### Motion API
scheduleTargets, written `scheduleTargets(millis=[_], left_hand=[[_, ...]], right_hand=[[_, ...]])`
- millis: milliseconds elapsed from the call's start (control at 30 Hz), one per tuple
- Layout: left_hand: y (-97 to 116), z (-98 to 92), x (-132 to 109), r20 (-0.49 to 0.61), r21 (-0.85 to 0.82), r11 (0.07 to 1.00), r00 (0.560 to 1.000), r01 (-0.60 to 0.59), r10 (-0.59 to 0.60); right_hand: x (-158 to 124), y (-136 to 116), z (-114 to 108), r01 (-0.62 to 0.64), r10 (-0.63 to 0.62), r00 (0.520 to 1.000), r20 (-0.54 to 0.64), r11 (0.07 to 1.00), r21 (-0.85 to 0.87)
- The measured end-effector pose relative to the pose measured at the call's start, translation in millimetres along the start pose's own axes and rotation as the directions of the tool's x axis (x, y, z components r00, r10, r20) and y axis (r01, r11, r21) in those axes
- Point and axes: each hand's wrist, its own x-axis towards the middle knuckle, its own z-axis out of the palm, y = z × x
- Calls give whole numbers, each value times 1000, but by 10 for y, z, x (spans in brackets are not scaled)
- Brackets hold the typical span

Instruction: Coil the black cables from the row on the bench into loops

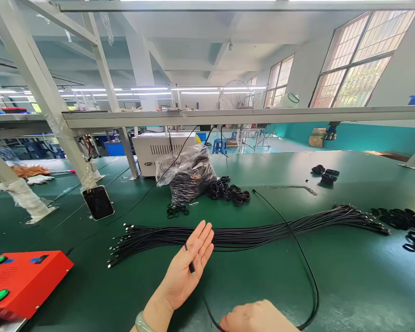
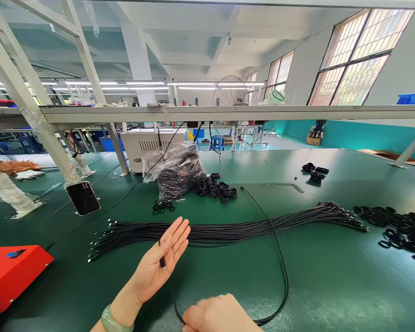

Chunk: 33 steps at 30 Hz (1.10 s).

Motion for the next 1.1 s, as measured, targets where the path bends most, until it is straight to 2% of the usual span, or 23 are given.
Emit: scheduleTargets(millis=[67, 133, 267, 367, 467, 633, 800, 867, 933, 1033, 1067, 1100], left_hand=[[-41, 28, 7, -70, 122, 992, 997, 35, -26], [-85, 53, 9, -90, 208, 976, 995, 67, -50], [-150, 76, -17, 9, 249, 957, 987, 151, -158], [-172, 67, -48, 87, 234, 947, 966, 219, -245], [-182, 56, -70, 96, 235, 940, 957, 246, -274], [-175, 90, -92, 33, 236, 937, 961, 258, -273], [-189, 190, -108, 29, 264, 899, 929, 349, -369], [-195, 218, -101, -15, 251, 894, 925, 372, -381], [-193, 219, -83, -100, 226, 903, 931, 365, -352], [-165, 172, -41, -218, 178, 937, 941, 299, -259], [-150, 153, -27, -247, 164, 949, 943, 269, -225], [-134, 137, -15, -274, 152, 959, 943, 238, -191]], right_hand=[[-90, -10, -240, -12, 12, 994, -105, 1000, -2], [-125, -6, -469, -24, 28, 981, -191, 999, 23], [6, 98, -808, -13, 44, 947, -319, 995, 96], [173, 212, -946, -24, 95, 935, -341, 978, 206], [305, 298, -967, -24, 136, 951, -276, 927, 374], [440, 404, -834, -15, 166, 969, -183, 779, 627], [585, 467, -723, 57, 102, 971, -219, 784, 618], [614, 435, -707, 52, 111, 967, -231, 800, 598], [579, 344, -690, 58, 153, 929, -337, 839, 541], [395, 127, -592, 151, 200, 776, -598, 862, 484], [317, 54, -525, 182, 230, 735, -638, 840, 512], [244, -11, -440, 185, 269, 734, -624, 804, 565]])
